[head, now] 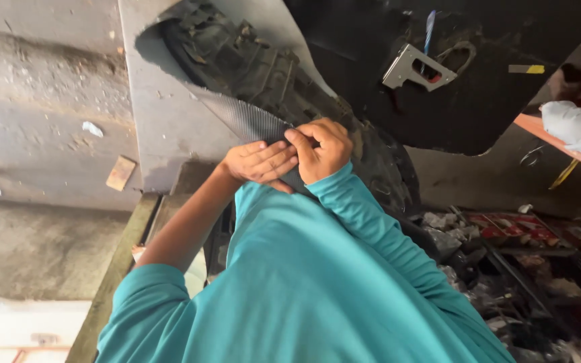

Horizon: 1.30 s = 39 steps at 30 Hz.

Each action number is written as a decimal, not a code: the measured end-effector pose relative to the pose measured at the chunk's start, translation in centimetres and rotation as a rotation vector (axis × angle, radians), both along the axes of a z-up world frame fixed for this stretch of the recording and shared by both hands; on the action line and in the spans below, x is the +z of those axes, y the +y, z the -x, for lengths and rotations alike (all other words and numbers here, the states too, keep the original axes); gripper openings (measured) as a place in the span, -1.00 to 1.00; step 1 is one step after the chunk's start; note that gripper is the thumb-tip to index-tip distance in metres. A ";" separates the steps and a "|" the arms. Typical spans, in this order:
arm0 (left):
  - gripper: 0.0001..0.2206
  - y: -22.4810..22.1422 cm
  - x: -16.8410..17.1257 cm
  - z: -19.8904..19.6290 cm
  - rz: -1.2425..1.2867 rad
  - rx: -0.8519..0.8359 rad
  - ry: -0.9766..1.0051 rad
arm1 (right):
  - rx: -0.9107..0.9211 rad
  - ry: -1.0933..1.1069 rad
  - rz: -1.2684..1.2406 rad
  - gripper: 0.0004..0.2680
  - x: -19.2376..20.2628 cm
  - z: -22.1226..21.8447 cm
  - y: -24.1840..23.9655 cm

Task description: The recorder is applying new leather or vinyl upholstery to a motorcycle seat frame using a heavy-duty manual stapler and a knife.

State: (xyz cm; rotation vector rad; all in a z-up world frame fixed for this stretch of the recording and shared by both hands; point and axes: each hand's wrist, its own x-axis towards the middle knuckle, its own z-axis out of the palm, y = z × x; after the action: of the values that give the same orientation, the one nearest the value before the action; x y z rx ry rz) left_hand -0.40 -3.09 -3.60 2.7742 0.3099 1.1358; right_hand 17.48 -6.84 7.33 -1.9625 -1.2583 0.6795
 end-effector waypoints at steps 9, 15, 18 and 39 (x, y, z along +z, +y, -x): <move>-0.31 0.1 0.4 -1.6 0.080 0.012 -0.085 | -0.084 0.154 0.256 -0.91 0.3 -0.4 0.4; -0.40 2.4 3.7 -2.2 0.173 0.000 -0.064 | 0.053 0.121 0.383 -0.87 -0.1 -13.4 0.7; -0.41 2.5 3.7 -2.6 0.207 -0.034 -0.069 | 0.072 -0.156 0.518 -0.68 -9.0 -22.8 -3.5; -0.42 0.7 4.5 -2.0 0.491 0.113 -0.010 | 1.015 -0.032 0.798 -0.58 6.4 -11.8 8.1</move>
State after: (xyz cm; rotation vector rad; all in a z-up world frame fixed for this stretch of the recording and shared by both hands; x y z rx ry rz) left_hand 1.56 -2.41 0.92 2.3420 0.6534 0.9384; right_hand 29.23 1.21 13.73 -1.7518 -2.2498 1.8712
